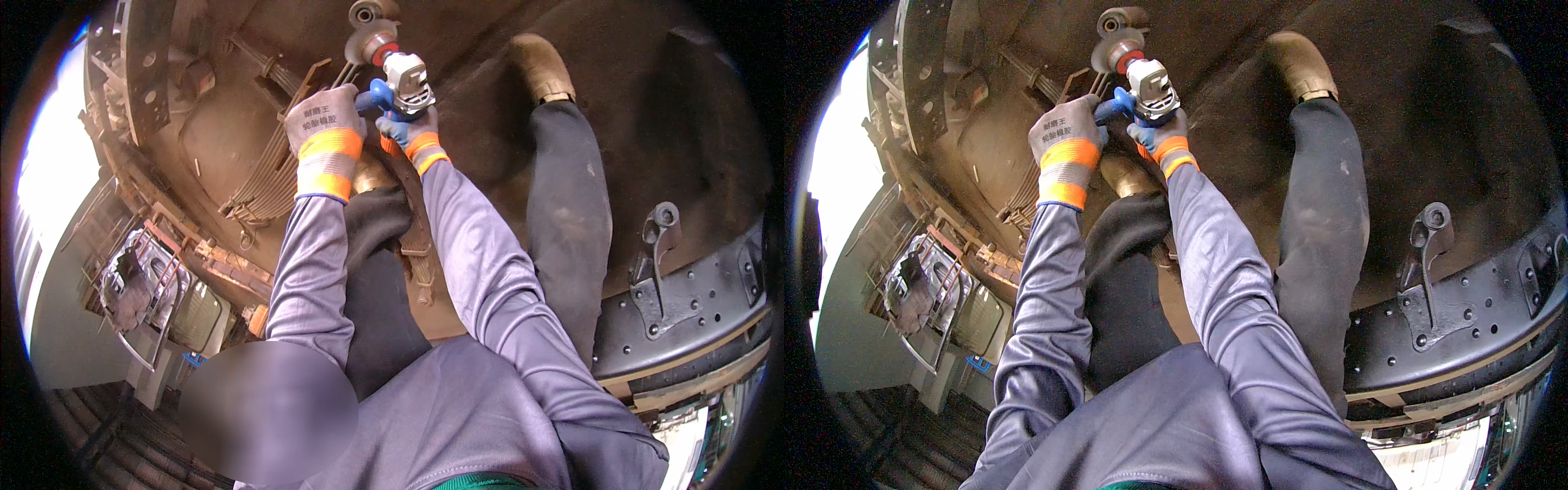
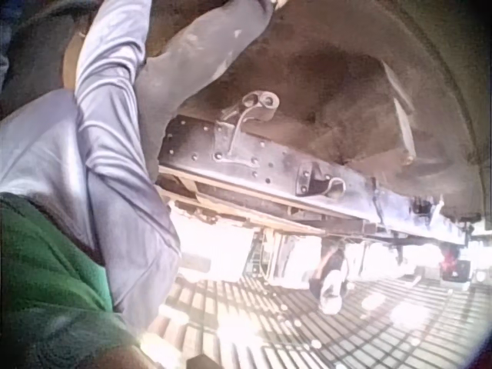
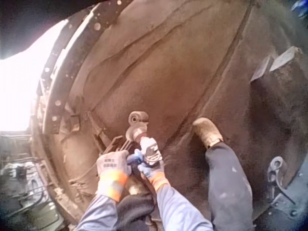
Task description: The person uses an angle grinder to smooth or deburr a bundle of metal rods. The person holds the grinder with both hands and moves it along the length of the rods while sitting on the floor.
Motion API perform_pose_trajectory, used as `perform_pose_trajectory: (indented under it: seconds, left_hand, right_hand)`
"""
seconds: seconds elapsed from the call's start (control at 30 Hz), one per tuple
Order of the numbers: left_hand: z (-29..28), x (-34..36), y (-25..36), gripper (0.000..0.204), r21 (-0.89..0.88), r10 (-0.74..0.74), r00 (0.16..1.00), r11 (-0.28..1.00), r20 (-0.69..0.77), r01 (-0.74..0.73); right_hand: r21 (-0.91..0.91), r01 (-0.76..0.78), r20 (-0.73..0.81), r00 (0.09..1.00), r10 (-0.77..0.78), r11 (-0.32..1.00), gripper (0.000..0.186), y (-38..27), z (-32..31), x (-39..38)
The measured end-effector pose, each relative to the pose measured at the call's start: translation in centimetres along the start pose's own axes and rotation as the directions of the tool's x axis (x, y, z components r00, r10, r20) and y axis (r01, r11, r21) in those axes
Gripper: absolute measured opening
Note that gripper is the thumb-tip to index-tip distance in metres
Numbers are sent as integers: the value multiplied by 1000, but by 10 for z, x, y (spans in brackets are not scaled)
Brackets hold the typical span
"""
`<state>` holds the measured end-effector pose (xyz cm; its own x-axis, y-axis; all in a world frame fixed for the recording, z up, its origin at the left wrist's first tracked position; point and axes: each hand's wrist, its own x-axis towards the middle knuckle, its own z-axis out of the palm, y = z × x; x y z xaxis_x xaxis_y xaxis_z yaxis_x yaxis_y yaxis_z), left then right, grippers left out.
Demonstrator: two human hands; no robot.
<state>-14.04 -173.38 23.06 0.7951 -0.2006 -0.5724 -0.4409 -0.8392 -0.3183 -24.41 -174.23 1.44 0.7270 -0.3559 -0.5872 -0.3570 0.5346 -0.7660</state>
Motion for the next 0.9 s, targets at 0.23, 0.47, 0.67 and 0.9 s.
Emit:
perform_pose_trajectory:
  seconds: [0.23,0.47,0.67,0.9]
  left_hand:
    - [-9,-8,1,36,22,-105,990,994,90,103]
    - [-14,-5,7,36,57,-104,990,993,96,99]
    - [-15,-1,7,34,44,-86,994,996,60,84]
    - [-21,2,10,32,43,-66,995,997,72,63]
  right_hand:
    - [111,32,31,999,-36,993,50,-14,4,-3]
    - [-2,-38,58,998,38,999,51,-15,3,-1]
    - [-53,-12,50,999,15,998,51,-21,2,2]
    - [-82,103,41,994,-100,991,49,-10,1,7]
